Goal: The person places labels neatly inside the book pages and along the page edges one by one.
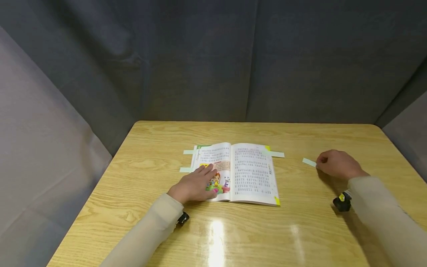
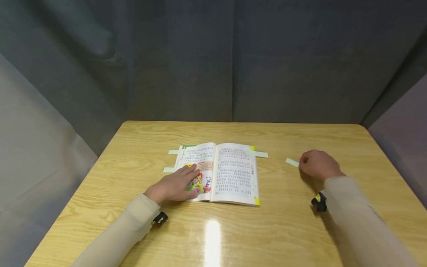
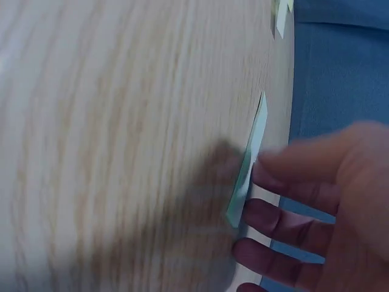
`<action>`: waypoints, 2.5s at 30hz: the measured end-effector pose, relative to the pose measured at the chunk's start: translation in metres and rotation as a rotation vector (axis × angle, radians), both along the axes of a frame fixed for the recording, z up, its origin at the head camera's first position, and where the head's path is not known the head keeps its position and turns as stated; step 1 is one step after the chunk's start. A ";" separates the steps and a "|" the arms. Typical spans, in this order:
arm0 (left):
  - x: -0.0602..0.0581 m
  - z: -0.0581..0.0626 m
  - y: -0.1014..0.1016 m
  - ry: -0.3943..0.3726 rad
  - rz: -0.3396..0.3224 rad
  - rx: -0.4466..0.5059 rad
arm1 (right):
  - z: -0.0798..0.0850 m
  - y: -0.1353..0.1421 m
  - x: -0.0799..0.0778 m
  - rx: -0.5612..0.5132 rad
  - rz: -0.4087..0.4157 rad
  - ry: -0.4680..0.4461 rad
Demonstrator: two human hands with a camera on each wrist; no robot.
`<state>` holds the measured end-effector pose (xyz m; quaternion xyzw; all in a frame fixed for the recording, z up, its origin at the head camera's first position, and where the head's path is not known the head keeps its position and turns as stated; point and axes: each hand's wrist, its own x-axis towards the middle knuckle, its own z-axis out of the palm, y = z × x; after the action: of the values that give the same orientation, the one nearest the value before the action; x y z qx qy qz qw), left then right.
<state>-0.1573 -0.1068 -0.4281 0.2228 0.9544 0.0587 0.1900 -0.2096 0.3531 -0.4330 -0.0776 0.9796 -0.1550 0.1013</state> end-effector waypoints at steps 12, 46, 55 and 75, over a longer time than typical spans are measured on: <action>0.002 0.002 0.001 0.018 -0.010 -0.008 | 0.006 -0.001 0.003 0.021 -0.037 -0.022; -0.001 -0.005 0.000 0.022 -0.002 -0.028 | -0.002 -0.009 0.000 0.028 -0.062 -0.020; -0.001 -0.005 0.000 0.021 -0.004 -0.024 | -0.003 -0.011 0.002 0.037 -0.069 0.018; -0.001 -0.003 0.001 0.014 0.001 -0.024 | 0.002 -0.033 -0.019 0.011 -0.039 -0.086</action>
<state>-0.1584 -0.1055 -0.4310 0.2203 0.9564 0.0461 0.1861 -0.2284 0.3198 -0.4314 -0.0512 0.9766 -0.1548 0.1404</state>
